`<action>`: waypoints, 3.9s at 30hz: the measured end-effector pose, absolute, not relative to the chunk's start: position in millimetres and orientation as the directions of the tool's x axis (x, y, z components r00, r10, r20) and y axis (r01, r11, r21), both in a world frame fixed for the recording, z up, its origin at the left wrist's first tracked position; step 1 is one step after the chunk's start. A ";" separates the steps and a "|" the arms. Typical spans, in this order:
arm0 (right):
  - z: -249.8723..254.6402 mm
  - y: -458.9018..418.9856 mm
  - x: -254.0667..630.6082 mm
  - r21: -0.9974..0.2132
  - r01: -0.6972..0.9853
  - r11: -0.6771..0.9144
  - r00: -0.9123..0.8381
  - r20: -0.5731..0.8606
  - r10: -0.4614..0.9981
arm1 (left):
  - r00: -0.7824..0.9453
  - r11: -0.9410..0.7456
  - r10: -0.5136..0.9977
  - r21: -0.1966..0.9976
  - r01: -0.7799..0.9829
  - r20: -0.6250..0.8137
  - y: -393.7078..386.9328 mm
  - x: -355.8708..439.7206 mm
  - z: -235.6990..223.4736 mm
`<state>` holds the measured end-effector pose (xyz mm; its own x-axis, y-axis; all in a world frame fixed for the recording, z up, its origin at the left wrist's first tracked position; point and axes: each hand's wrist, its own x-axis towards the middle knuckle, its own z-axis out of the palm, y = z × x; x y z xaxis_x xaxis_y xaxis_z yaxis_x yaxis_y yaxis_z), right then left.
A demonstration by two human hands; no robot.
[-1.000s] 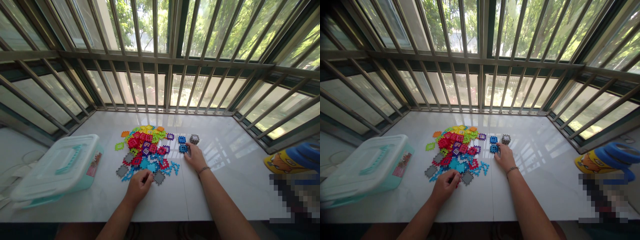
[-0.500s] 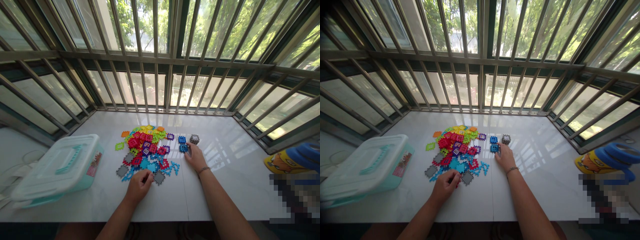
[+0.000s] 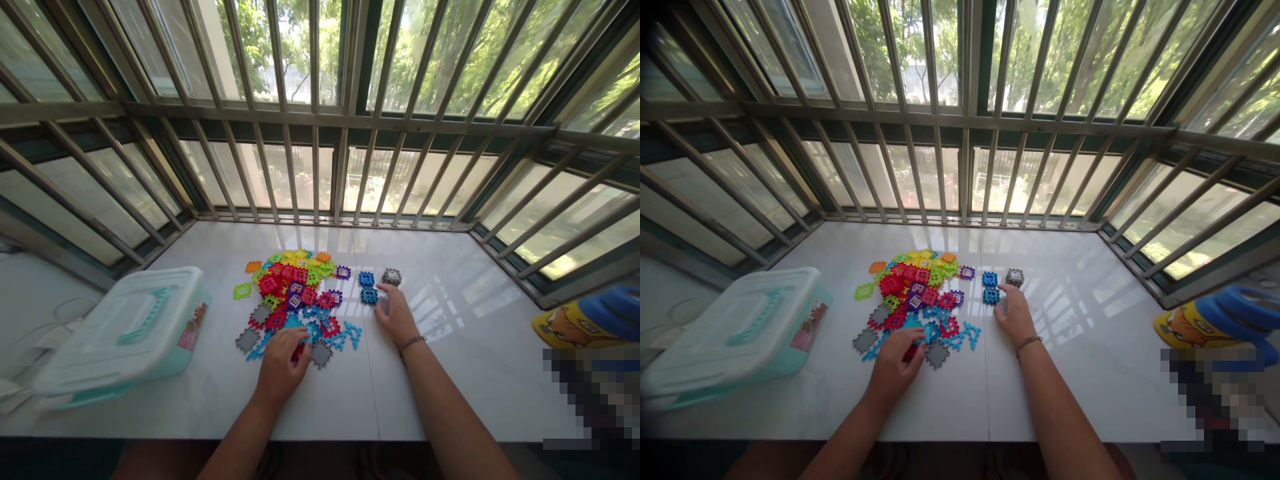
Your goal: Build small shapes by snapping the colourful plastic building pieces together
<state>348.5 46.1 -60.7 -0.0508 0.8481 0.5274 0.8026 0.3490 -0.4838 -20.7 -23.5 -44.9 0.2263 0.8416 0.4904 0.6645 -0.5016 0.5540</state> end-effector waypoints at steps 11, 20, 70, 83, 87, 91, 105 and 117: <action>-65.9 48.3 349.8 -0.480 0.807 0.344 -0.046 0.529 0.847 | 0.351 -0.509 0.834 0.346 0.788 0.427 -24.0 -7.5 -55.0; -69.0 49.3 350.9 -0.499 0.805 0.321 -0.030 0.505 0.862 | 0.193 -0.396 0.859 0.374 0.839 0.474 -20.8 -8.5 -62.6; -64.7 48.3 347.2 -0.502 0.795 0.340 -0.026 0.532 0.846 | 0.180 -0.619 0.646 0.370 0.693 0.742 -32.5 -21.2 -39.5; -65.8 48.9 347.5 -0.484 0.807 0.339 -0.034 0.534 0.845 | 0.036 -0.519 0.776 0.605 0.604 0.630 -32.3 -23.1 -53.1; -67.1 49.9 348.3 -0.475 0.810 0.343 -0.040 0.540 0.841 | -0.105 -0.243 0.929 0.798 0.551 0.355 -29.6 -22.3 -52.9; -63.4 47.6 347.1 -0.427 0.835 0.349 -0.043 0.581 0.813 | -0.148 -0.119 0.967 0.885 0.450 0.206 -28.5 -22.8 -42.4; -43.3 -5.7 231.5 -0.362 0.613 0.703 -0.418 0.606 0.677 | -0.136 -0.110 0.977 0.932 0.345 0.165 -29.7 -21.3 -36.3; -48.6 -23.3 185.2 -0.357 0.515 0.779 -0.497 0.617 0.611 | -0.021 -0.253 0.958 0.882 0.397 0.284 -29.9 -14.8 -52.6</action>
